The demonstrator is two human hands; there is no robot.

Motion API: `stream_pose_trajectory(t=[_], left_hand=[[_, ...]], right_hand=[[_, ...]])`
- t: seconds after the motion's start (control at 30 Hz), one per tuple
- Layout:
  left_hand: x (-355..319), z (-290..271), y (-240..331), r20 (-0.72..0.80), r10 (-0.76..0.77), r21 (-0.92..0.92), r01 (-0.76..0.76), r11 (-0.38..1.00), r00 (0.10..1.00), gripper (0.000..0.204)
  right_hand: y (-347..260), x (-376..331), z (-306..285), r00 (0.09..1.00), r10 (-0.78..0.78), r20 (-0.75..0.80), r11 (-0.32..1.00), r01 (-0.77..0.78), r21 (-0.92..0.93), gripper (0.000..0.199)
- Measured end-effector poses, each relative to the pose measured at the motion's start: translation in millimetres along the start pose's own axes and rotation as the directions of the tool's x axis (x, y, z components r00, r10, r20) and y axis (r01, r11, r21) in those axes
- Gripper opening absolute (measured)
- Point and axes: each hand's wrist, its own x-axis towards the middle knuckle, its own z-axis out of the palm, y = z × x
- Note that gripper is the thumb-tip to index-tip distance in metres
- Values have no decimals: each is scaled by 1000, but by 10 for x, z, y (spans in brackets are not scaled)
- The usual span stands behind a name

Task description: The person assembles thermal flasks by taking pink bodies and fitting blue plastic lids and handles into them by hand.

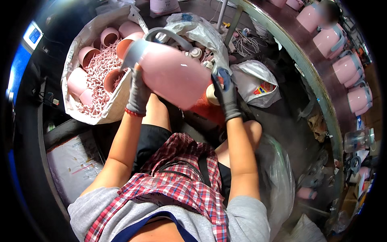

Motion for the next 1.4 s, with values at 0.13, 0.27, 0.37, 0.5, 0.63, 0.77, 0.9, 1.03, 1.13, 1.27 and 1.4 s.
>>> stream_pose_trajectory(t=[0.13,0.27,0.37,0.5,0.63,0.77,0.9,1.03,1.13,1.27,1.4], left_hand=[[406,47,-157,-20,182,126,-178,976,983,38],[695,334,-348,264,-122,44,115,992,957,37],[990,-70,-742,225,-136,416,31,909,965,39],[1070,-588,-1338,259,-197,960,-231,157,946,74],[1286,-940,-1853,-147,-189,989,138,-59,971,87],[1479,-1068,-2118,-341,-297,938,299,-176,892,60],[1617,-1526,-2112,-283,-277,934,198,-298,918,45],[1611,-1171,-2004,-271,-388,941,157,-301,881,50],[1655,-1365,-1901,-309,-156,951,300,-78,938,65],[1293,-382,-1300,-230,-482,442,532,722,845,43],[761,97,-512,206,-593,215,555,804,779,53]], right_hand=[[-1237,90,184,962,261,85,659,-242,712,50],[-1144,268,-139,937,283,-203,670,-42,741,42],[-873,251,-540,896,302,-325,662,48,748,41],[-500,1,-881,834,431,-345,519,84,851,49],[-691,24,-953,744,438,-504,722,42,690,48],[-693,-30,-1051,741,451,-498,691,64,720,48],[-769,36,-934,799,439,-411,685,-2,728,49],[-662,-22,-1006,769,425,-479,754,-7,657,48],[-773,-13,-869,787,355,-504,853,-52,520,45],[-969,-70,-908,804,266,-531,960,-172,220,35],[-1102,-178,-771,864,179,-472,984,-164,74,30]])
